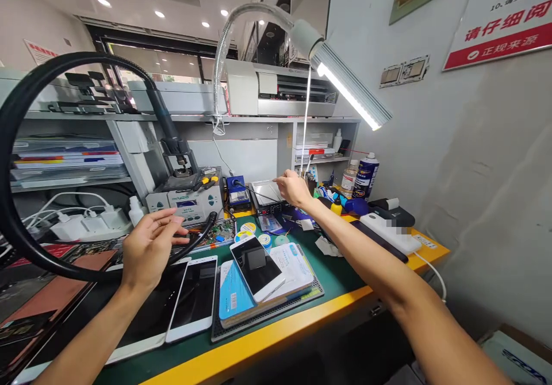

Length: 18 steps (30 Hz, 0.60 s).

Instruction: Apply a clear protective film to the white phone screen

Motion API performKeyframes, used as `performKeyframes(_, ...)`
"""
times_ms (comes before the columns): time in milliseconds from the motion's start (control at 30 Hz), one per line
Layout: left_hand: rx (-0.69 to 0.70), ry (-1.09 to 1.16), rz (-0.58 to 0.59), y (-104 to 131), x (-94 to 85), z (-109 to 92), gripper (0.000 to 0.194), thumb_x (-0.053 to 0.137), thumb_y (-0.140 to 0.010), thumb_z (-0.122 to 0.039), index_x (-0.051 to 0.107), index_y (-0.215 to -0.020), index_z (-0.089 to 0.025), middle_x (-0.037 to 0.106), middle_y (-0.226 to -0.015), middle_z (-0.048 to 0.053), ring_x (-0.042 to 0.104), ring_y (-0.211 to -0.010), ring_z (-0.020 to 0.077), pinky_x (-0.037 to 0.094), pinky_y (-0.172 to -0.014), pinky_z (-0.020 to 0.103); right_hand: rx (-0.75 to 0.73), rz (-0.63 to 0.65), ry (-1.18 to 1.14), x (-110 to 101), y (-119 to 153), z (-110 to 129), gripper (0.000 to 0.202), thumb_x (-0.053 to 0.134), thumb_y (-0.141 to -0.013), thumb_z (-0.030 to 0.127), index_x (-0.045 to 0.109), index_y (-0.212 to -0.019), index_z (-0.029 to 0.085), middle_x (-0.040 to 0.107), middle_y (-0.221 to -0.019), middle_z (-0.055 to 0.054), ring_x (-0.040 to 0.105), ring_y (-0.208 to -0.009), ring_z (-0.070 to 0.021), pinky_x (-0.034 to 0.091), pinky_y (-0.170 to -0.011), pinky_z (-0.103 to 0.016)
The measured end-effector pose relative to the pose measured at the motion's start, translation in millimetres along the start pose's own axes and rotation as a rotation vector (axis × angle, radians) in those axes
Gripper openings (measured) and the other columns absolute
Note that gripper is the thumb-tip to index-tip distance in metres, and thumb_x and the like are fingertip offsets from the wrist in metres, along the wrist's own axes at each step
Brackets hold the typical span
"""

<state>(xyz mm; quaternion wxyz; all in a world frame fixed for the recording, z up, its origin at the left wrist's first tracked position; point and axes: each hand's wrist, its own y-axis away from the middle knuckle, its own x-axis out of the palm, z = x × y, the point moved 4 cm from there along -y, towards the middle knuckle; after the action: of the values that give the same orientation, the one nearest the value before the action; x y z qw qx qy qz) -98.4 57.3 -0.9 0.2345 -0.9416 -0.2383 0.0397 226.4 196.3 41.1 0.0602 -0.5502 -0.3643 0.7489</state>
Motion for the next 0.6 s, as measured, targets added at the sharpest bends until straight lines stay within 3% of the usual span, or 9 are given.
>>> performKeyframes(300, 0.069, -0.126, 0.096, 14.2, 12.9, 2.3, 0.033, 0.069, -0.084, -0.044, 0.07, -0.105, -0.018, 0.071, -0.084, 0.004, 0.07, -0.073, 0.0207, 0.062, -0.061, 0.031, -0.143, 0.353, 0.166, 34.2, -12.0, -1.4, 0.027, 0.062, -0.1, 0.034, 0.066, -0.121, 0.018, 0.066, -0.126, -0.01, 0.064, -0.113, -0.0237, 0.054, -0.098, -0.047)
performKeyframes(600, 0.149, -0.196, 0.118, 21.3, 15.5, -3.1, 0.03, 0.065, -0.086, -0.043, 0.072, -0.1, -0.017, 0.072, -0.093, 0.008, 0.071, -0.074, 0.0214, 0.06, -0.06, 0.031, -0.166, 0.513, 0.189, 44.6, -13.7, 5.2, 0.031, 0.063, -0.099, 0.036, 0.064, -0.125, 0.018, 0.064, -0.13, -0.01, 0.064, -0.113, -0.0244, 0.055, -0.097, -0.047)
